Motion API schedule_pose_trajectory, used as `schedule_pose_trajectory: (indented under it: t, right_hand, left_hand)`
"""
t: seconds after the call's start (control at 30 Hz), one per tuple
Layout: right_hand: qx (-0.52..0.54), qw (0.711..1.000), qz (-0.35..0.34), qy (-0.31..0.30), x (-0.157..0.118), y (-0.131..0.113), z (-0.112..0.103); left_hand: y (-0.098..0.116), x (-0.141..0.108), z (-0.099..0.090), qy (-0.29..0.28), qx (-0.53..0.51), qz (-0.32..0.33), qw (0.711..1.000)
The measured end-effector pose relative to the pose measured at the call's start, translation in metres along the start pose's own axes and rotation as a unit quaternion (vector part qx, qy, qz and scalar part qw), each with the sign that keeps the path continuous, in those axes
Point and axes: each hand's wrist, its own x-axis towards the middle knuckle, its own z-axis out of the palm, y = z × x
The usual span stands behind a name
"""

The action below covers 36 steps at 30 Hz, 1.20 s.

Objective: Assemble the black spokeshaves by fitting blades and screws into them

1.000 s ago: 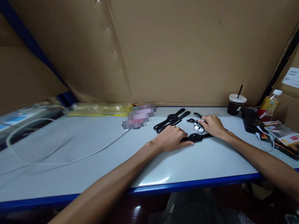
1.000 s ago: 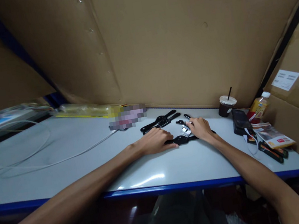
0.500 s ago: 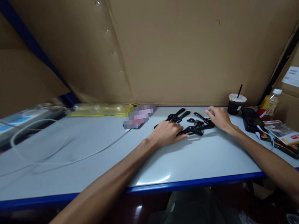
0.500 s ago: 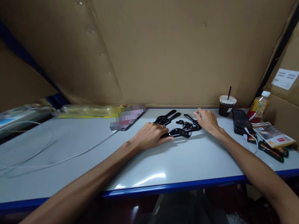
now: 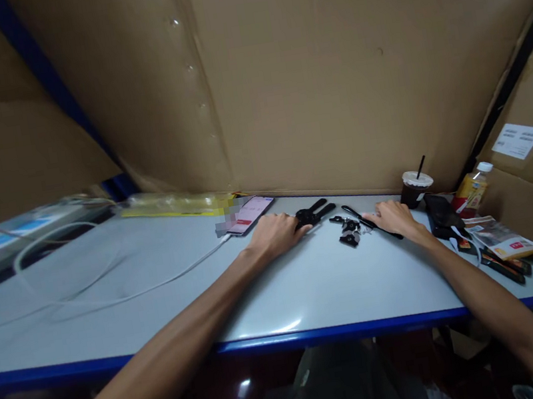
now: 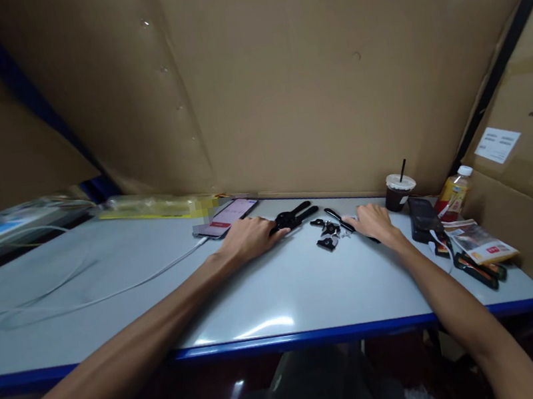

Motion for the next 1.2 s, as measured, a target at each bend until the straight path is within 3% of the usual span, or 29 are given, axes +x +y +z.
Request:
schedule_pose_trajectory:
  t: [0.37, 0.93, 1.2]
  right_hand:
    - [0.014, 0.999, -0.028, -0.027, -0.001, -0.004, 0.005]
    - [0.057, 0.996, 0.072, -0.005, -0.002, -0.016, 0.009]
    - [0.070, 0.996, 0.047, 0.028, -0.009, -0.020, -0.008]
  left_hand:
    - [0.015, -0.005, -0.005, -0.018, 0.029, -0.001, 0.999]
    - [0.015, -0.003, 0.001, -0.001, 0.014, -0.053, 0.999]
    - [0.017, -0.004, -0.005, 0.007, -0.013, -0.038, 0.999]
